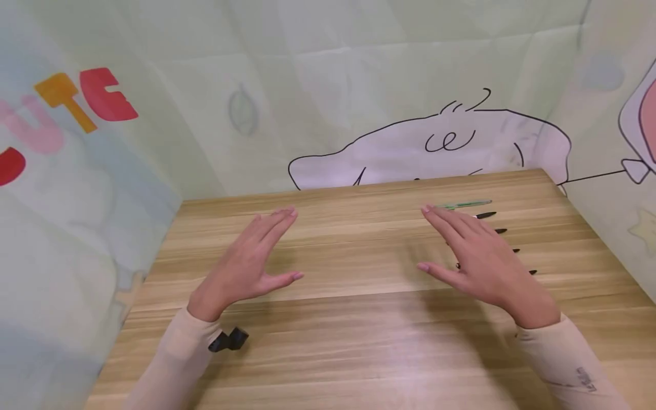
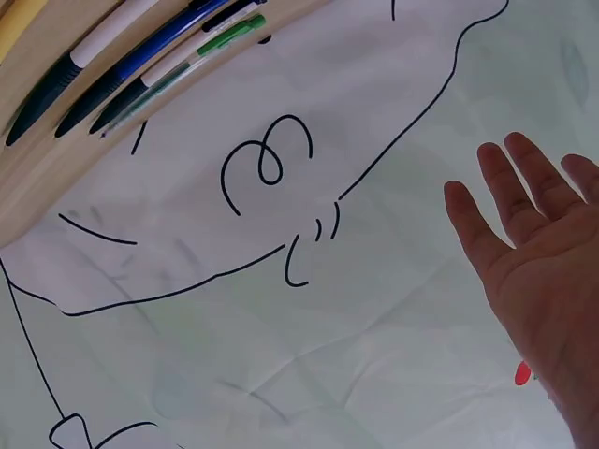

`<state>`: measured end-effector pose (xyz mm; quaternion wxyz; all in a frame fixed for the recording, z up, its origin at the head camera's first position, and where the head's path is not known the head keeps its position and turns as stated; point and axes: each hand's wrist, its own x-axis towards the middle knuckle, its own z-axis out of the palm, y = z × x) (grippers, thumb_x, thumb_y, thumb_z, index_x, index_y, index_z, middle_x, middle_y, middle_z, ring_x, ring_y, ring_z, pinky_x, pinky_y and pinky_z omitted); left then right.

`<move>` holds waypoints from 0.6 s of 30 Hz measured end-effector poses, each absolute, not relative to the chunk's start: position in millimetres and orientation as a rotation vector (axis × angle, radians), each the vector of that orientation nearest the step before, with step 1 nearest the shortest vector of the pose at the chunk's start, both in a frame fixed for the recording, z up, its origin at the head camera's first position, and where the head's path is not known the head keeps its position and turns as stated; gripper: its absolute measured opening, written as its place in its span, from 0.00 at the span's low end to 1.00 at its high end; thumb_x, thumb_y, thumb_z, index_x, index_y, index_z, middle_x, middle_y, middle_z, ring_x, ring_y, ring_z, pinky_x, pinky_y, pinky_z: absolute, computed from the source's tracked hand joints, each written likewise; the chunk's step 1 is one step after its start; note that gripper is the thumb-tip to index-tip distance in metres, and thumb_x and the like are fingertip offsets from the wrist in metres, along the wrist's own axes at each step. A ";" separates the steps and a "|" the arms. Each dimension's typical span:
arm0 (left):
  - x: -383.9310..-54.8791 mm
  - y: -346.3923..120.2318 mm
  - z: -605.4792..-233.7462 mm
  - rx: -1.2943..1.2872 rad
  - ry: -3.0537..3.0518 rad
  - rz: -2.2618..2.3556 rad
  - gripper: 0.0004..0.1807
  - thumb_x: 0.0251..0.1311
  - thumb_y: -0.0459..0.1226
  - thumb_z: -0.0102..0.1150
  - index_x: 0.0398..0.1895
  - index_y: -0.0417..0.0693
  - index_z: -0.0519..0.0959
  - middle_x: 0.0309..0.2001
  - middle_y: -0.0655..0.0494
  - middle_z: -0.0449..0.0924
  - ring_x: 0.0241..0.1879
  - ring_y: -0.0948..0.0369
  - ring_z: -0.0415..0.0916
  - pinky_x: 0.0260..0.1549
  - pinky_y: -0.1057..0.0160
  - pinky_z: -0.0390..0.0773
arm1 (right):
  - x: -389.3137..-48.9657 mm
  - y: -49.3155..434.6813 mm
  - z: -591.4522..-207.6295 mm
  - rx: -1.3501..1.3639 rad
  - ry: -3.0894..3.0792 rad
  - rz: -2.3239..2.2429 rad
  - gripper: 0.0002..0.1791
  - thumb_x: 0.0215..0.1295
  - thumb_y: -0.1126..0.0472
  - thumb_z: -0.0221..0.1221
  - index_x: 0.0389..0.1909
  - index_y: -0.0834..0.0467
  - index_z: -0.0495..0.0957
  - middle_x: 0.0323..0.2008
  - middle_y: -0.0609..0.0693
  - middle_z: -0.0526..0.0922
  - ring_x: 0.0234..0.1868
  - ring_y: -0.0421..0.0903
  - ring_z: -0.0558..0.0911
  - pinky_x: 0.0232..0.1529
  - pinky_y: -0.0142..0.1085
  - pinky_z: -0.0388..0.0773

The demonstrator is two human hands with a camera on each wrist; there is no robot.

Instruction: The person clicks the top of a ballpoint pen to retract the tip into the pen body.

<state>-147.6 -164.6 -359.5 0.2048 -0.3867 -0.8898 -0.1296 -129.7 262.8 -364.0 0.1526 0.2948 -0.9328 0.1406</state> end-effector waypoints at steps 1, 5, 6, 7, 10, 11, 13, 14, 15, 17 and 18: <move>-147.5 -164.8 -359.8 -1.090 -2.477 -0.384 0.55 0.56 0.63 0.66 0.78 0.42 0.58 0.75 0.46 0.63 0.74 0.51 0.61 0.71 0.39 0.62 | -130.2 263.7 -364.0 0.842 -2.678 0.416 0.53 0.58 0.41 0.71 0.81 0.45 0.54 0.77 0.49 0.62 0.73 0.55 0.67 0.72 0.54 0.62; -146.6 -165.9 -361.3 -1.125 -2.463 -0.472 0.54 0.57 0.60 0.67 0.78 0.40 0.58 0.76 0.46 0.62 0.74 0.51 0.62 0.72 0.47 0.63 | -133.5 268.1 -364.8 0.844 -2.657 0.471 0.54 0.54 0.44 0.74 0.80 0.45 0.57 0.72 0.52 0.70 0.68 0.57 0.71 0.65 0.56 0.67; -146.1 -166.1 -361.4 -1.131 -2.461 -0.494 0.54 0.57 0.60 0.67 0.78 0.40 0.58 0.76 0.45 0.62 0.74 0.50 0.62 0.73 0.49 0.63 | -134.6 269.3 -365.2 0.847 -2.648 0.482 0.55 0.52 0.46 0.75 0.79 0.45 0.57 0.70 0.53 0.72 0.67 0.56 0.73 0.63 0.56 0.69; -145.6 -166.4 -361.4 -1.133 -2.461 -0.513 0.54 0.57 0.60 0.67 0.78 0.40 0.57 0.76 0.45 0.62 0.74 0.50 0.62 0.73 0.50 0.63 | -135.8 270.5 -365.4 0.852 -2.634 0.495 0.55 0.51 0.47 0.76 0.79 0.46 0.59 0.68 0.54 0.74 0.65 0.56 0.74 0.61 0.56 0.70; -143.8 -166.9 -360.7 -1.133 -2.469 -0.556 0.54 0.58 0.60 0.67 0.79 0.40 0.57 0.76 0.45 0.62 0.73 0.50 0.63 0.72 0.52 0.64 | -139.1 274.4 -365.7 0.849 -2.619 0.533 0.55 0.49 0.50 0.78 0.78 0.47 0.61 0.64 0.54 0.77 0.63 0.54 0.76 0.57 0.53 0.72; -143.2 -167.1 -360.3 -1.133 -2.474 -0.569 0.54 0.58 0.60 0.66 0.79 0.41 0.56 0.75 0.45 0.63 0.73 0.50 0.63 0.72 0.52 0.64 | -140.2 275.6 -365.8 0.844 -2.619 0.542 0.54 0.49 0.51 0.78 0.78 0.46 0.62 0.64 0.54 0.77 0.62 0.54 0.76 0.56 0.53 0.72; -142.0 -167.2 -359.7 -1.132 -2.484 -0.584 0.53 0.59 0.60 0.66 0.79 0.41 0.56 0.75 0.46 0.63 0.73 0.50 0.64 0.72 0.52 0.64 | -141.9 277.4 -365.7 0.827 -2.624 0.561 0.53 0.49 0.51 0.78 0.77 0.46 0.63 0.63 0.53 0.77 0.62 0.53 0.76 0.55 0.52 0.73; -141.3 -167.3 -359.4 -1.130 -2.490 -0.589 0.53 0.59 0.60 0.66 0.79 0.42 0.56 0.76 0.46 0.63 0.73 0.51 0.64 0.72 0.52 0.64 | -142.7 278.3 -365.9 0.818 -2.632 0.568 0.52 0.50 0.51 0.77 0.77 0.44 0.63 0.64 0.53 0.77 0.62 0.53 0.76 0.55 0.53 0.73; -140.8 -167.3 -359.1 -1.130 -2.495 -0.594 0.53 0.59 0.59 0.67 0.79 0.42 0.56 0.76 0.47 0.63 0.72 0.51 0.64 0.72 0.52 0.64 | -143.4 279.0 -366.0 0.812 -2.634 0.571 0.52 0.51 0.51 0.77 0.77 0.44 0.63 0.64 0.53 0.77 0.62 0.53 0.76 0.55 0.52 0.73; -139.7 -167.4 -358.7 -1.129 -2.501 -0.604 0.53 0.58 0.59 0.68 0.79 0.42 0.56 0.76 0.47 0.63 0.72 0.51 0.65 0.72 0.52 0.64 | -145.1 280.3 -366.5 0.804 -2.634 0.565 0.51 0.51 0.50 0.77 0.76 0.44 0.64 0.65 0.52 0.77 0.62 0.54 0.76 0.54 0.52 0.74; -139.2 -167.4 -358.6 -1.130 -2.502 -0.606 0.53 0.58 0.58 0.68 0.79 0.42 0.56 0.76 0.47 0.63 0.72 0.51 0.65 0.72 0.51 0.64 | -146.0 280.8 -366.8 0.803 -2.634 0.562 0.51 0.51 0.50 0.77 0.77 0.44 0.64 0.65 0.52 0.76 0.63 0.54 0.76 0.55 0.51 0.74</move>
